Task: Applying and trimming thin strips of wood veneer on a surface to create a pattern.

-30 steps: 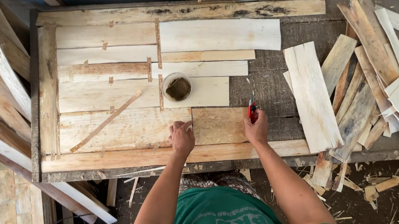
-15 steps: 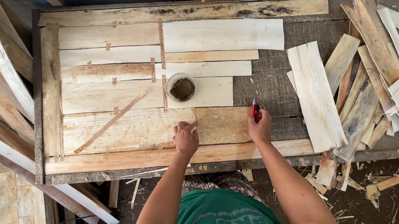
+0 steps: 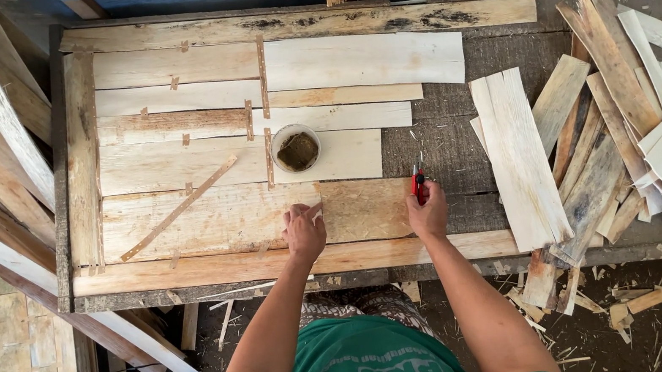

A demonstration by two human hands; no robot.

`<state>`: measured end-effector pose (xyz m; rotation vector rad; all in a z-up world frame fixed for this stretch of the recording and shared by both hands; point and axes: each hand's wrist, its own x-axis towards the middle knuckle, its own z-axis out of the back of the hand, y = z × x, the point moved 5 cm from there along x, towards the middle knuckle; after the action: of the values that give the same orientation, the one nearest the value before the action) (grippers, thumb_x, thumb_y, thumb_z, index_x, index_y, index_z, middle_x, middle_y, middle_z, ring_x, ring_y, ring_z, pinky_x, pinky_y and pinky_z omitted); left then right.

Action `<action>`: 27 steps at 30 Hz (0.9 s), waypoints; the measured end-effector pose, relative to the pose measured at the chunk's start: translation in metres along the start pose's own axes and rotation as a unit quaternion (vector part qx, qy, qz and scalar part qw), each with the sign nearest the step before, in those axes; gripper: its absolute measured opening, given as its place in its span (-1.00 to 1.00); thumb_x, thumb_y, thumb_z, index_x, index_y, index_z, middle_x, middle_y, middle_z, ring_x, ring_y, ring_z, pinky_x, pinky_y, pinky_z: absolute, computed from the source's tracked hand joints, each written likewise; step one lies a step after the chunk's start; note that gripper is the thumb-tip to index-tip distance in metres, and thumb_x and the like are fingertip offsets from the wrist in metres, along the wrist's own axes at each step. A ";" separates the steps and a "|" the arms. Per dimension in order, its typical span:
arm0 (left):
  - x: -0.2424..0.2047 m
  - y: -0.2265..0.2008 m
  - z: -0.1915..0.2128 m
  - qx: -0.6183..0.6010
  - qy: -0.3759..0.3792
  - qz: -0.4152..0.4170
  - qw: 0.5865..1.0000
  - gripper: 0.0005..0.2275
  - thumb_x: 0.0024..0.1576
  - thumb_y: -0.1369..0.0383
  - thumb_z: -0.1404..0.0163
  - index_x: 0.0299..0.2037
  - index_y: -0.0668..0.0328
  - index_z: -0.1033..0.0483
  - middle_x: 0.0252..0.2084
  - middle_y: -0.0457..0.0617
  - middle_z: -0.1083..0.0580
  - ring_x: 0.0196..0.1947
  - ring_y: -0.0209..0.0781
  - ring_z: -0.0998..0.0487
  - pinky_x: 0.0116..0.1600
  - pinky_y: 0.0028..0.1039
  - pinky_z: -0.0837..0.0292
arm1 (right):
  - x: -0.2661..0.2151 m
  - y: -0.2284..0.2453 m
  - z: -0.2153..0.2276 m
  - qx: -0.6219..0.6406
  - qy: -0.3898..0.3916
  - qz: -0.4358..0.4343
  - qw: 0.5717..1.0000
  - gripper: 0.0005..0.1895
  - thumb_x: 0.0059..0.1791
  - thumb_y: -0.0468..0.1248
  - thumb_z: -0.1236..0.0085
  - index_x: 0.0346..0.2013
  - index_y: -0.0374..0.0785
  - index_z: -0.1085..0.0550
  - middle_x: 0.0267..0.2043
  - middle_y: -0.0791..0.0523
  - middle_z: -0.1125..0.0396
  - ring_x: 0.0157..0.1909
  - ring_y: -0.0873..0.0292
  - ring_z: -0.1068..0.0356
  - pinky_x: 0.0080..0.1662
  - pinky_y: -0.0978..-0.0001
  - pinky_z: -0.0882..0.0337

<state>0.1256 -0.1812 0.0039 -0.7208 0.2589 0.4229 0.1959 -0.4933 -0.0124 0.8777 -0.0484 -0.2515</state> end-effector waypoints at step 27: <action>0.001 0.003 0.005 -0.015 -0.004 0.014 1.000 -0.67 0.16 0.32 -0.05 0.14 -0.27 -0.56 0.13 -0.13 -0.34 0.23 -0.11 -0.28 0.20 0.02 -0.27 | 0.005 0.008 0.003 -0.035 -0.002 -0.014 0.999 -0.52 -0.05 -0.20 -0.27 0.11 -0.34 -0.42 -0.05 0.01 -0.36 -0.14 0.10 -0.44 -0.08 0.16 -0.47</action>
<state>0.1251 -0.1757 0.0051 -0.7446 0.2550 0.4571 0.2018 -0.4919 -0.0045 0.8079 -0.0308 -0.2787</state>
